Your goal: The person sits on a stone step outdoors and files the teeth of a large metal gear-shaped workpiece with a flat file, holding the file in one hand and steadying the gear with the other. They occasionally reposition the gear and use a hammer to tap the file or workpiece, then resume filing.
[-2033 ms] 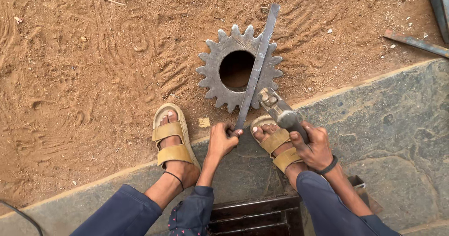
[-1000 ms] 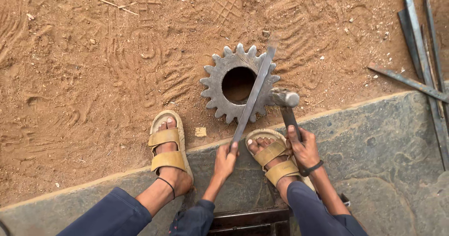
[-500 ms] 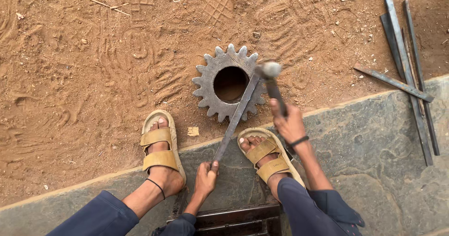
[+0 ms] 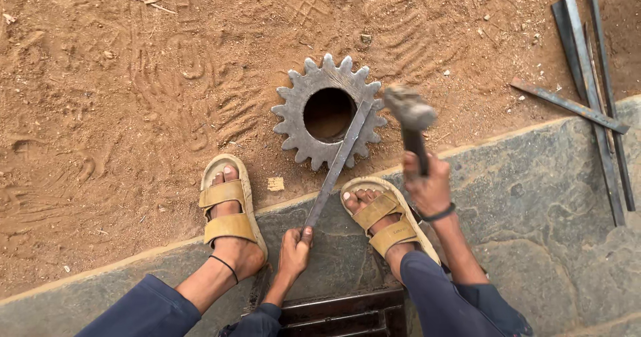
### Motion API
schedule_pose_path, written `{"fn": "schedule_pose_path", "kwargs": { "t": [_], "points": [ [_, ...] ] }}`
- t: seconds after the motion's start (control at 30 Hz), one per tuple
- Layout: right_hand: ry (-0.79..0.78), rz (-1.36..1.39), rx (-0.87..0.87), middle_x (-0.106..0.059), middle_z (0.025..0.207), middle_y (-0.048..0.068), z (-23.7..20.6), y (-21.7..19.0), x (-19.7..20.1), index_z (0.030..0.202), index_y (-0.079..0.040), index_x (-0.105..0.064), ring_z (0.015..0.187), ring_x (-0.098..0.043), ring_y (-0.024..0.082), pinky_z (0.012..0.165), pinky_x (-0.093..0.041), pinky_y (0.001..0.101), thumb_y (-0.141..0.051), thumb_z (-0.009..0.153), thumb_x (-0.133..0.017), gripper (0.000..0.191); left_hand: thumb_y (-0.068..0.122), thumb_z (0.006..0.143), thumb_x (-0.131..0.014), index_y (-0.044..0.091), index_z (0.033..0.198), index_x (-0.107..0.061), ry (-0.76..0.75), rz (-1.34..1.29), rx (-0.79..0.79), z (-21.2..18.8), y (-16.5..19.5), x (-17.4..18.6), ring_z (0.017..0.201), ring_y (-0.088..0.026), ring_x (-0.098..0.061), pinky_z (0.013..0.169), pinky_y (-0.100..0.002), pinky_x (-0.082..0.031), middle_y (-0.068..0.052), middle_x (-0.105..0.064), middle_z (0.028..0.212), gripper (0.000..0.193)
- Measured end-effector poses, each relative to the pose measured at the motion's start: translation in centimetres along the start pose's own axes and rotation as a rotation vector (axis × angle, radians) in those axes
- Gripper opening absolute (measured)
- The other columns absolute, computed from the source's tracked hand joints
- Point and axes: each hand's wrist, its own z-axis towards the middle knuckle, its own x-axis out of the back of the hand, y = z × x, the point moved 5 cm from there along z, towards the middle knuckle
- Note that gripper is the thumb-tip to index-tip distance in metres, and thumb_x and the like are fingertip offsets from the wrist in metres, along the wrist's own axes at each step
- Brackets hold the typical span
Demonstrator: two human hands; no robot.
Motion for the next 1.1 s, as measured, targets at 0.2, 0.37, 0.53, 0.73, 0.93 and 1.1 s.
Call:
{"fn": "schedule_pose_path", "kwargs": {
  "t": [0.2, 0.37, 0.53, 0.73, 0.93, 1.1],
  "points": [
    [-0.047, -0.11, -0.175, -0.05, 0.054, 0.004, 1.3, -0.2, -0.2, 0.077, 0.001, -0.062, 0.052, -0.048, 0.012, 0.047, -0.038, 0.0371, -0.054, 0.099, -0.062, 0.059, 0.038, 0.099, -0.057, 0.001, 0.064, -0.059, -0.004, 0.003, 0.009, -0.1, -0.5, -0.1, 0.056, -0.021, -0.052, 0.058, -0.04, -0.042, -0.011, -0.05, 0.055, 0.051],
    [0.025, 0.065, -0.012, -0.055, 0.055, 0.002, -0.4, -2.1, 1.5, 0.079, -0.002, -0.058, 0.049, -0.057, 0.011, 0.046, -0.044, 0.0325, -0.053, 0.1, -0.062, 0.056, 0.039, 0.097, -0.06, 0.002, 0.067, -0.061, 0.064, -0.017, -0.047, -0.4, -0.6, 0.1, 0.061, -0.02, -0.056, 0.061, -0.038, -0.045, -0.009, -0.056, 0.06, 0.047],
    [-0.032, -0.143, -0.011, -0.053, 0.053, 0.002, 1.1, -0.5, -1.1, 0.082, -0.005, -0.061, 0.047, -0.055, 0.011, 0.045, -0.041, 0.0306, -0.054, 0.101, -0.058, 0.053, 0.039, 0.098, -0.06, 0.001, 0.069, -0.061, 0.038, -0.004, 0.03, -0.2, -1.1, 0.1, 0.063, -0.022, -0.057, 0.063, -0.039, -0.046, -0.011, -0.058, 0.063, 0.048],
    [-0.215, 0.417, -0.442, -0.055, 0.054, 0.0, 0.8, 1.6, -1.2, 0.08, -0.004, -0.06, 0.043, -0.052, 0.011, 0.04, -0.043, 0.029, -0.06, 0.097, -0.056, 0.059, 0.039, 0.097, -0.06, 0.001, 0.07, -0.063, 0.037, 0.013, 0.035, -0.2, -1.1, 0.4, 0.064, -0.022, -0.059, 0.064, -0.038, -0.047, -0.011, -0.059, 0.063, 0.047],
    [-0.178, 0.345, -0.341, -0.053, 0.052, 0.001, -1.0, 0.4, 0.3, 0.079, -0.003, -0.06, 0.041, -0.052, 0.011, 0.039, -0.042, 0.0291, -0.062, 0.097, -0.053, 0.062, 0.041, 0.097, -0.06, 0.001, 0.07, -0.063, 0.032, 0.032, 0.03, -0.3, -1.3, 0.4, 0.064, -0.022, -0.059, 0.064, -0.039, -0.047, -0.011, -0.058, 0.062, 0.048],
    [-0.214, 0.246, -0.546, -0.053, 0.054, 0.002, -0.8, 1.4, -3.0, 0.077, -0.001, -0.059, 0.042, -0.053, 0.013, 0.039, -0.043, 0.0308, -0.061, 0.096, -0.053, 0.063, 0.042, 0.097, -0.06, 0.001, 0.07, -0.063, 0.034, 0.019, 0.037, -0.3, -1.3, 0.4, 0.065, -0.024, -0.06, 0.064, -0.04, -0.048, -0.013, -0.061, 0.064, 0.049]
  ]
}}
